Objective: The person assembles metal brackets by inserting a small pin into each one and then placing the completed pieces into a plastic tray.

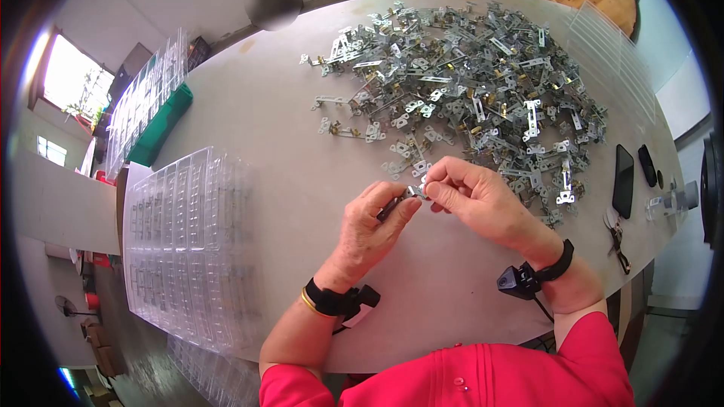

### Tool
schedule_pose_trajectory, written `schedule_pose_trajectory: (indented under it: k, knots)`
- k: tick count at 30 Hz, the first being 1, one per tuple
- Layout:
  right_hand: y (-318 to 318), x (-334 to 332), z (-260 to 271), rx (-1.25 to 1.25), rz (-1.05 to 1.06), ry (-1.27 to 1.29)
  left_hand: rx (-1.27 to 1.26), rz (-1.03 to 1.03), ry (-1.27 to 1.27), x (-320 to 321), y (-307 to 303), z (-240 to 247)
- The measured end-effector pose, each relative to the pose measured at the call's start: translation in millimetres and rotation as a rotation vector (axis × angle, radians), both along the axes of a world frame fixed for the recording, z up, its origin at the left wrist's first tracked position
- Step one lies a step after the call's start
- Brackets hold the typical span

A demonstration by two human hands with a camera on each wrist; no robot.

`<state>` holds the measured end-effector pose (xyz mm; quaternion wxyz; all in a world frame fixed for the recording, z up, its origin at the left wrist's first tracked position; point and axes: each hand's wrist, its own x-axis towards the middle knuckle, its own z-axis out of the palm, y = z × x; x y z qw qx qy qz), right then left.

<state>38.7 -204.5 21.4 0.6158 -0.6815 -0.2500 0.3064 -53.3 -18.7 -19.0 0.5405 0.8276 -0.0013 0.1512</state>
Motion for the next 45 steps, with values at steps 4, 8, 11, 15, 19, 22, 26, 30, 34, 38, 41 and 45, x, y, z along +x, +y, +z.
schedule_pose_trajectory:
  k: [4,8,11,15,19,22,26,30,34,38,41,45]
  knots:
    - [2,-4,4,-0.013,0.001,0.018,0.035,-0.017,-0.048,0,-2,0]
    - [1,-1,5,-0.013,-0.014,0.009,0.044,-0.050,-0.083,-1,0,2]
    - [0,1,8,-0.006,-0.053,0.012,-0.283,-0.005,0.100,-5,0,6]
    - [-2,6,6,0.022,-0.089,-0.002,-0.310,0.005,0.112,-3,9,6]
    - [-2,8,6,0.030,-0.108,-0.005,-0.358,-0.085,0.140,-2,11,10]
    - [-1,8,6,0.036,-0.115,0.000,-0.432,-0.112,0.194,-2,12,7]
    - [0,6,5,0.090,-0.151,-0.006,-0.434,0.043,0.134,1,10,0]
    - [2,6,1,0.178,-0.241,-0.039,-0.717,0.102,0.159,4,12,-2]
    - [3,8,-1,0.213,-0.282,-0.052,-0.751,-0.027,0.258,-1,18,1]
    - [4,3,-8,0.179,-0.257,-0.161,-0.845,-0.179,0.310,0,11,4]
    - [5,-2,-12,0.164,-0.232,-0.281,-0.961,-0.198,0.251,1,12,1]
    - [8,-9,-12,0.121,-0.208,-0.496,-1.142,-0.245,0.119,2,17,-6]
